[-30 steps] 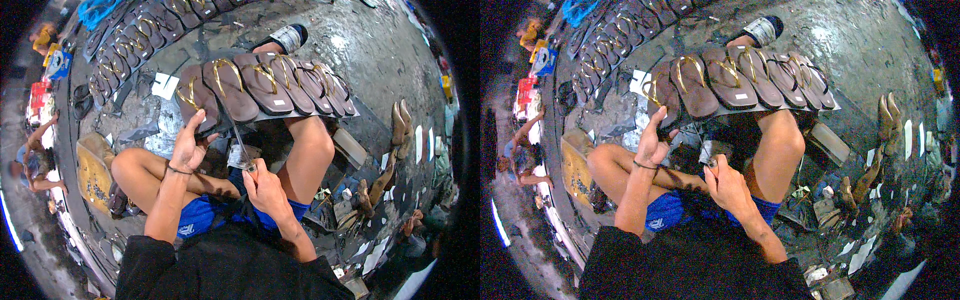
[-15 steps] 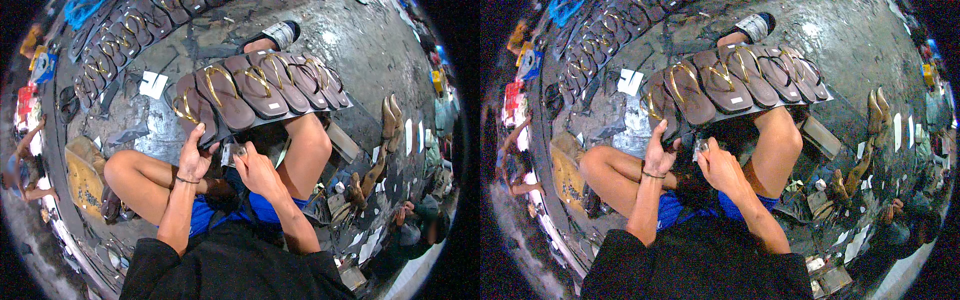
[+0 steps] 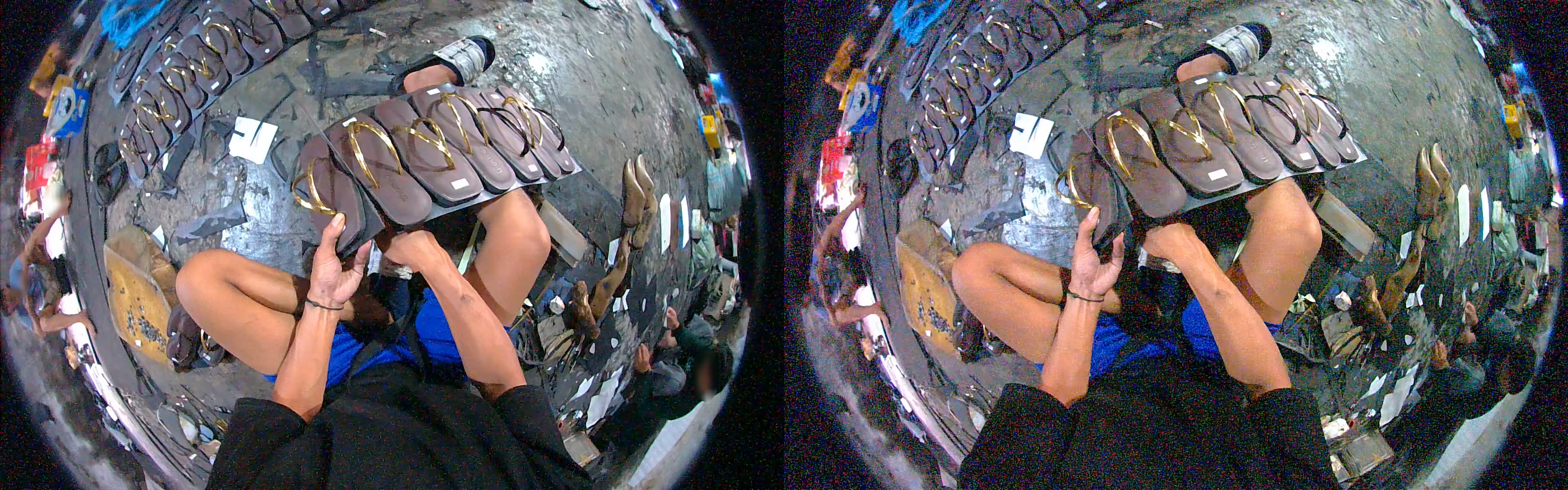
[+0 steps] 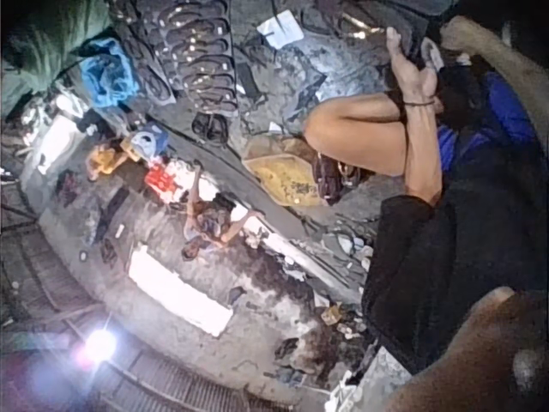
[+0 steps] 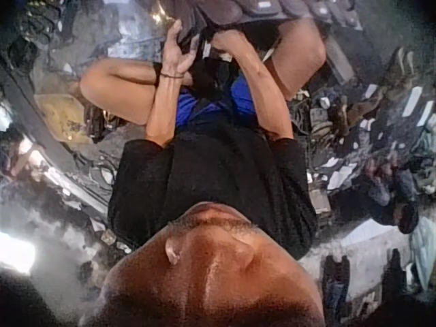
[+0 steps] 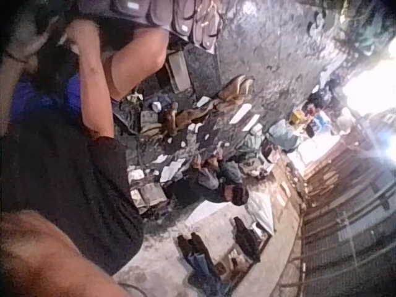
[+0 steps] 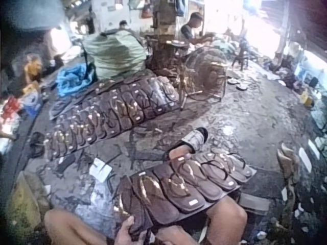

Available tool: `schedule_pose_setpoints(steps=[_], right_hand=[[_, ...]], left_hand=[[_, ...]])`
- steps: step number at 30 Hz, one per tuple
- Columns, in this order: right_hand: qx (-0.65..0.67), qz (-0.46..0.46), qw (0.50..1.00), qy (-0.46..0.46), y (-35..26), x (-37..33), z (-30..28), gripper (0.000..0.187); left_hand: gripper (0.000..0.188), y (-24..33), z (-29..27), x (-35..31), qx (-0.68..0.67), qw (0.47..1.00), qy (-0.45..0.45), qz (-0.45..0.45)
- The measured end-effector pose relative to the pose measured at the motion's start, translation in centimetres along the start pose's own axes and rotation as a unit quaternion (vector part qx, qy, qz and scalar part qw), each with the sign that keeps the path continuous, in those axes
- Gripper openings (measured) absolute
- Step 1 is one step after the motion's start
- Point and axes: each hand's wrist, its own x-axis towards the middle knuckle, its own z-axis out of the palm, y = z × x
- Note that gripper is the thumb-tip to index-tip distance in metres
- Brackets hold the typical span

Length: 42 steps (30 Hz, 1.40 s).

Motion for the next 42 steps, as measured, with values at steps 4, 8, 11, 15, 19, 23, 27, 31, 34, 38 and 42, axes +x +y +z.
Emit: schedule_pose_setpoints(steps=[4,8,11,15,19,23,27,31,34,38,42], right_hand=[[-0.003,-0.077,0.978,0.195,0.3,2.3,2.3,0.057],[0.099,-0.001,0.976,0.196,-2.5,5.0,2.3,0.057],[0.188,0.033,0.964,0.185,-4.5,6.1,1.5,0.057],[0.333,0.058,0.928,0.156,-7.3,8.4,1.1,0.059],[0.365,-0.015,0.909,0.202,-8.1,8.8,0.1,0.055],[0.555,0.005,0.817,0.156,-10.6,1.3,-0.1,0.043],[0.504,-0.086,0.838,0.188,-10.4,-6.3,0.9,0.043],[0.453,-0.163,0.843,0.239,-8.0,-13.5,3.2,0.036],[0.452,-0.082,0.864,0.208,-7.7,-17.5,3.9,0.032],[0.384,-0.076,0.89,0.232,-7.7,-19.8,4.0,0.029],[0.29,-0.176,0.913,0.225,-9.0,-22.2,3.5,0.03]], left_hand=[[0.019,0.3,-1.2,0.6,0.002,0.999,-0.053,-0.011],[0.019,0.1,-1.0,0.1,-0.02,0.999,-0.041,-0.009],[0.021,0.2,-0.7,-1.5,0.009,1.0,-0.024,0.002],[0.039,0.8,-1.3,-7.0,0.102,0.992,-0.008,0.069],[0.061,6.9,1.4,-16.2,0.66,0.691,0.025,0.293],[0.057,13.1,2.6,-24.5,0.744,0.359,0.143,0.546],[0.047,15.4,0.1,-26.8,0.364,0.691,0.026,0.624],[0.035,13.4,-4.6,-22.9,0.164,0.846,0.062,0.503],[0.035,12.3,-2.3,-22.9,0.131,0.895,0.076,0.42],[0.037,11.8,-0.7,-22.0,0.163,0.918,0.128,0.337],[0.041,10.0,-3.3,-21.2,0.247,0.925,0.147,0.249]])
